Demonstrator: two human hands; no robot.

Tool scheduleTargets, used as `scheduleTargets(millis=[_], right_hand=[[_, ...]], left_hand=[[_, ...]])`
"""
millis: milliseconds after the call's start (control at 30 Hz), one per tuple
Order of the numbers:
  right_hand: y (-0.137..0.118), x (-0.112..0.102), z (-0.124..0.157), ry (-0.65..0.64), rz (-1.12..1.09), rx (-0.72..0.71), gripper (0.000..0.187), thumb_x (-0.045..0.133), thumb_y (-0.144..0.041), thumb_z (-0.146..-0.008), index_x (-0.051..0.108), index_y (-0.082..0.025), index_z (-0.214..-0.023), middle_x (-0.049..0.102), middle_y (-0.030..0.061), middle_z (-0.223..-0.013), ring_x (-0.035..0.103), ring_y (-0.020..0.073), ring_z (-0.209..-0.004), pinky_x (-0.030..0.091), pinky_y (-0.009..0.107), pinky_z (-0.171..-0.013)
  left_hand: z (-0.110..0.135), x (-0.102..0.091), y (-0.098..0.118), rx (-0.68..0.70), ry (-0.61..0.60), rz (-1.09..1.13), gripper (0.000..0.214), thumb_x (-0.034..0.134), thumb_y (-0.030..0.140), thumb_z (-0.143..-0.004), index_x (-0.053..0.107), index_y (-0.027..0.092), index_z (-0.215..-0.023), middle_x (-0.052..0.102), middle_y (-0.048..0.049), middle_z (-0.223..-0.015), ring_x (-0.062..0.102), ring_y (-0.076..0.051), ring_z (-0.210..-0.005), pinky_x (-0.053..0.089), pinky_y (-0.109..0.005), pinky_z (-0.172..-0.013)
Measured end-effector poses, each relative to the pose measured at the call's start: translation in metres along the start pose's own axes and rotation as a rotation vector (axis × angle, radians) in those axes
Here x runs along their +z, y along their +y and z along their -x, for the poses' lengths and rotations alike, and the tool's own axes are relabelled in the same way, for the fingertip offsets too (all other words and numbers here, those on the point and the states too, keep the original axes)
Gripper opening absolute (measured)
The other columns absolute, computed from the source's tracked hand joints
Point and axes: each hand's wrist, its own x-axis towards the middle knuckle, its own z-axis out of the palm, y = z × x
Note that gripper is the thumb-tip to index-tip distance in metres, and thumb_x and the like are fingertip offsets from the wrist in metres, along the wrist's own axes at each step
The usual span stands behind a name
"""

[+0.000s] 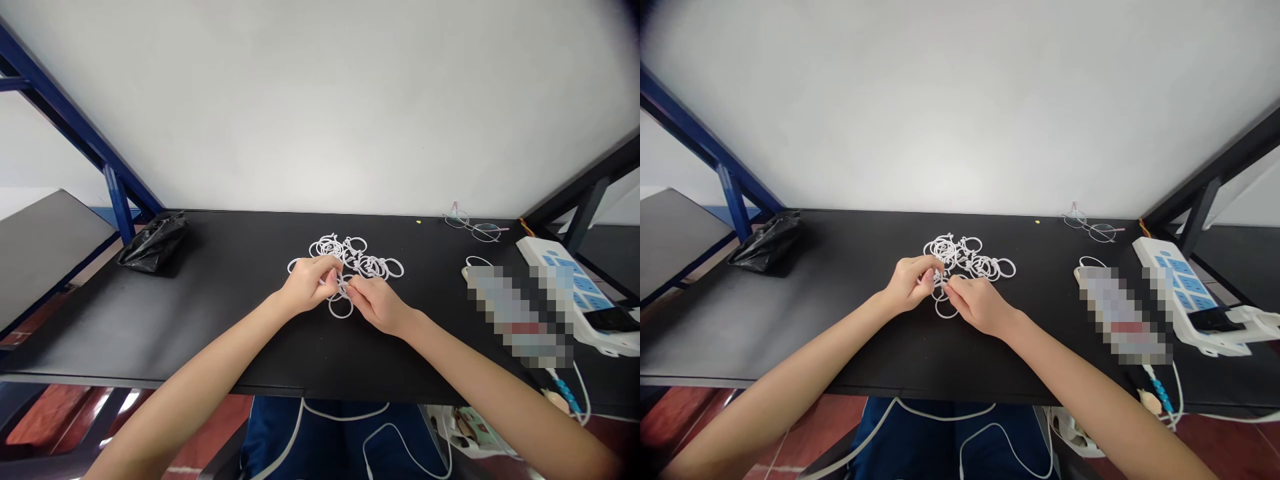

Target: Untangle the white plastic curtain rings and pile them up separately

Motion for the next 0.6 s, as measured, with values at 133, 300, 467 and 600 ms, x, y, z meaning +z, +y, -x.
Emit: scheduleTargets(millis=[133, 300, 467, 600], right_hand=[[0.0009, 0.0007, 0.0001, -0.003, -0.005, 0.006, 0.027, 0.039, -0.016, -0.098, 0.03, -0.022, -0.073, 0.029, -0.0072, -0.059, 0.028, 0.0076, -0.047, 0.024, 0.024, -0.046], [0.0003, 0.0009, 0.0, -0.001, -0.011, 0.009, 0.027, 0.039, -0.016, -0.098, 0.029, -0.022, -0.073, 0.028, -0.0074, -0.058, 0.027, 0.0074, -0.047, 0.024, 0.023, -0.046], [-0.0005, 0.0004, 0.0004, 0.006, -0.016, 0.009, 0.027, 0.039, -0.016, -0.097, 0.03, -0.022, -0.073, 0.028, -0.0075, -0.058, 0.027, 0.0073, -0.046, 0.023, 0.023, -0.046], [0.0, 0.0002, -0.0002, 0.004, -0.021, 0.014, 0.027, 0.039, -0.016, -0.097, 0.03, -0.022, -0.073, 0.028, -0.0075, -0.058, 0.028, 0.0072, -0.046, 0.024, 0.023, -0.046]], left_hand=[[-0.0004, -0.0005, -0.0002, -0.009, -0.005, 0.005, 0.018, 0.04, 0.018, -0.088, 0.056, 0.016, -0.08, 0.054, 0.002, -0.062, 0.042, -0.007, -0.048, 0.039, -0.019, -0.05], [0.0015, -0.0002, -0.0015, -0.022, -0.022, -0.002, 0.019, 0.039, 0.02, -0.088, 0.056, 0.016, -0.081, 0.056, 0.001, -0.064, 0.043, -0.008, -0.05, 0.039, -0.019, -0.052], [0.0014, 0.0005, -0.0012, -0.023, -0.021, -0.005, 0.02, 0.039, 0.021, -0.089, 0.057, 0.016, -0.081, 0.056, 0.0006, -0.064, 0.043, -0.008, -0.05, 0.039, -0.02, -0.051], [0.0009, 0.0007, -0.0005, -0.03, -0.019, -0.015, 0.021, 0.038, 0.022, -0.09, 0.056, 0.016, -0.081, 0.055, 0.001, -0.062, 0.043, -0.008, -0.049, 0.039, -0.02, -0.051]])
